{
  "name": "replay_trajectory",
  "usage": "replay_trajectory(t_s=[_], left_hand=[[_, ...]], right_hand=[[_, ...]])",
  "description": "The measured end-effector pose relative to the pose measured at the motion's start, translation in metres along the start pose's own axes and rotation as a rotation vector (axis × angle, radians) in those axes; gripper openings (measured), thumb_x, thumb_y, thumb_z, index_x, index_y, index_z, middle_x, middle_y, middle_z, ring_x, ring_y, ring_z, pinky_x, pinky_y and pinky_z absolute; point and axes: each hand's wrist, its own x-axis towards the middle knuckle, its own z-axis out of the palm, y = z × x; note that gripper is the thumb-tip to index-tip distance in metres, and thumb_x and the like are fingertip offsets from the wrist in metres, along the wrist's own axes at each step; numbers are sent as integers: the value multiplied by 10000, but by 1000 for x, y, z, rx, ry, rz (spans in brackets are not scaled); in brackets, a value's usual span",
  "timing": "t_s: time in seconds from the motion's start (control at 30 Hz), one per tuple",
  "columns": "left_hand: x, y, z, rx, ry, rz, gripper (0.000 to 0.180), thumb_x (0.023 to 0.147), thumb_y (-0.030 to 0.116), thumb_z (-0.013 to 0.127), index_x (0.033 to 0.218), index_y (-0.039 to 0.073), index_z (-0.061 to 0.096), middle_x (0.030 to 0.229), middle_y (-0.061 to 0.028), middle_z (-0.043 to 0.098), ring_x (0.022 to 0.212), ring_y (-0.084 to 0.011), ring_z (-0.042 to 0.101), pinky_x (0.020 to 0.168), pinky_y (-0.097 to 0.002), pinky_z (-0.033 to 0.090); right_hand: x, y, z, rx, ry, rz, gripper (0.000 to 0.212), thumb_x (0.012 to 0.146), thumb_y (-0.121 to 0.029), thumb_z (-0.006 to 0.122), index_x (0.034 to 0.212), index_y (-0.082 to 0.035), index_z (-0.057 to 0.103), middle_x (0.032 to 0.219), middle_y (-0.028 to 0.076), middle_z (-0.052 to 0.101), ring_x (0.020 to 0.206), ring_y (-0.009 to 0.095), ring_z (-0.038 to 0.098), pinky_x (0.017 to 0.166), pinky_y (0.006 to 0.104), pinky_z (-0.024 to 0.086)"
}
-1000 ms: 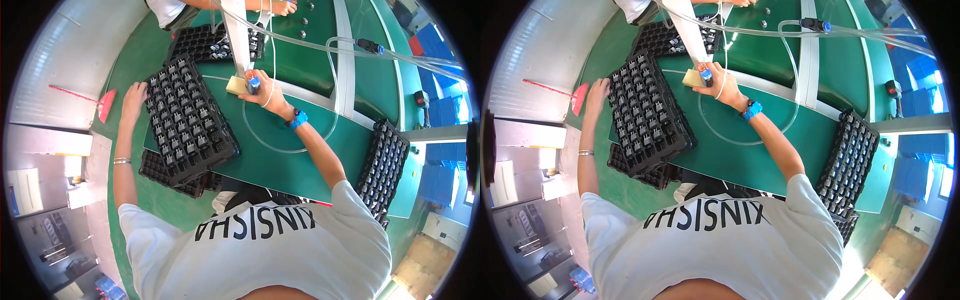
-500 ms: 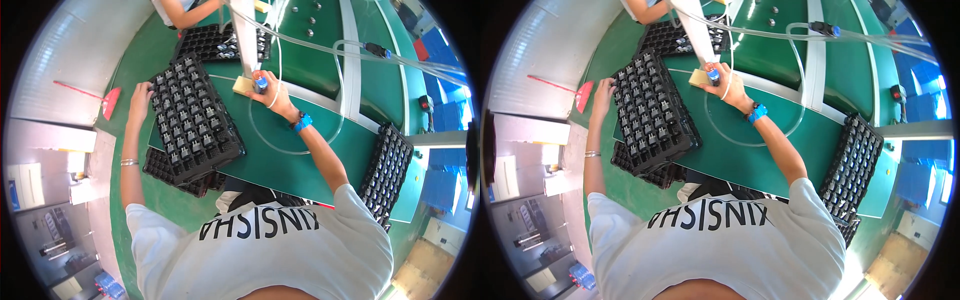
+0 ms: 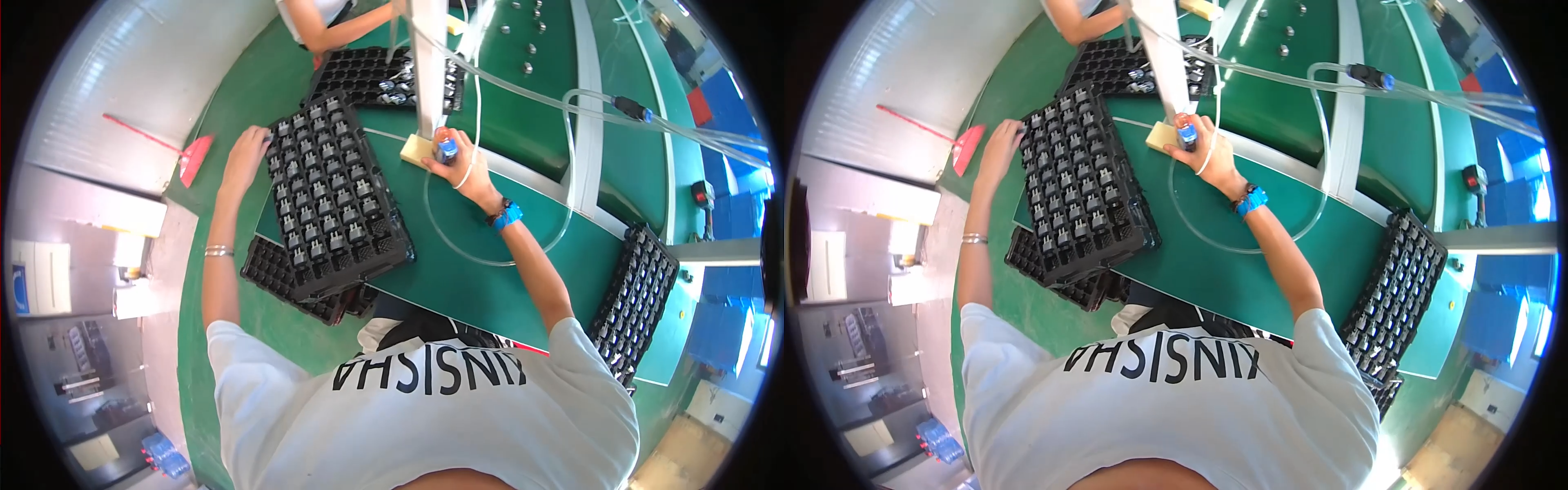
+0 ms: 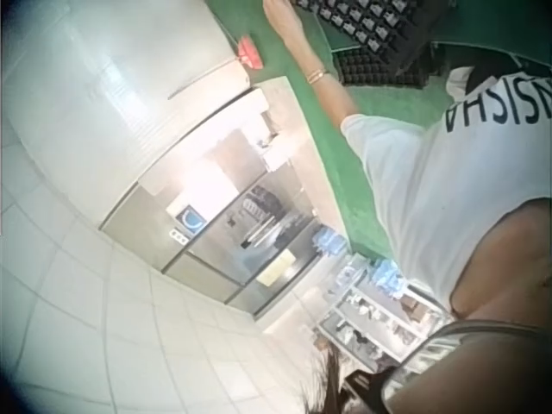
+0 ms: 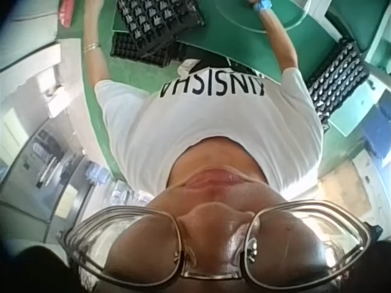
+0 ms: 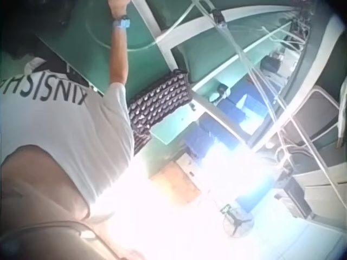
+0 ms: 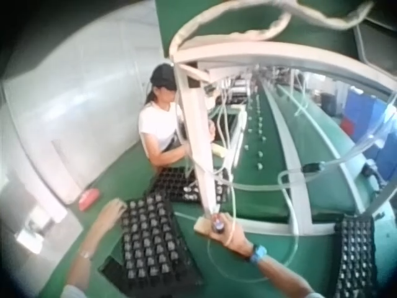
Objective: The person places small electronic components into a black grid tray by hand after interacting with an assembly fixture.
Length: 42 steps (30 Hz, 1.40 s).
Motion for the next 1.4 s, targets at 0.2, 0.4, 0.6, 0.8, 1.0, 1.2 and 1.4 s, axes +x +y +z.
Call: replay_trajectory(t_s=[0.2, 0.4, 0.6, 0.8, 1.0, 1.2, 1.4], left_hand=[[-15, -8, -2, -324, 102, -333, 172, 881, 105, 525, 1028, 14, 522, 982, -115, 582, 901, -236, 575, 809, -304, 451], [-35, 39, -32, -967, 236, -529, 179, 942, 112, 435, 1084, 21, 495, 1013, -57, 559, 931, -151, 558, 852, -286, 437], [-50, 181, -88, -1558, 302, -645, 200, 951, 205, 442, 1062, 44, 485, 930, -54, 510, 831, -134, 525, 813, -325, 473], [-58, 272, -83, -1781, 283, -554, 277, 830, 126, 638, 1050, 3, 522, 979, -94, 590, 883, -175, 599, 771, -330, 505], [-33, 302, -66, -1806, 372, -477, 219, 777, -38, 623, 990, -13, 574, 1012, -78, 519, 864, -165, 592, 795, -285, 472], [-26, 307, -64, -1688, 350, -322, 260, 754, -97, 624, 999, -20, 580, 1010, -78, 494, 860, -163, 591, 769, -277, 497], [-24, 309, -67, -1695, 321, -332, 259, 753, -105, 624, 994, -19, 586, 1018, -75, 480, 871, -166, 593, 776, -266, 503]], right_hand=[[4, 16, 1, 40, 24, 55, 414, 773, -276, 671, 1048, -14, 509, 957, 152, 549, 894, 299, 579, 729, 358, 469], [52, 103, -45, -78, 438, 151, 293, 767, -213, 655, 975, -32, 555, 798, 146, 614, 709, 263, 627, 620, 342, 486], [74, 165, -66, -381, 461, 83, 318, 802, -255, 598, 1057, -94, 497, 769, 188, 596, 705, 385, 584, 585, 450, 473], [75, 134, -79, -521, 508, 41, 325, 803, -271, 610, 1058, -96, 510, 792, 161, 599, 713, 367, 573, 610, 458, 451], [-3, -30, -73, 988, 142, 196, 312, 827, -308, 591, 1025, -79, 519, 855, 21, 555, 669, 91, 507, 534, 245, 401], [-58, -113, -82, 1500, -458, 683, 459, 826, -426, 523, 1095, -54, 508, 943, 50, 587, 743, 94, 555, 599, 220, 419], [-66, -123, -85, 1467, -434, 694, 419, 832, -400, 507, 1079, -61, 531, 934, 29, 587, 776, 99, 560, 669, 233, 428]])
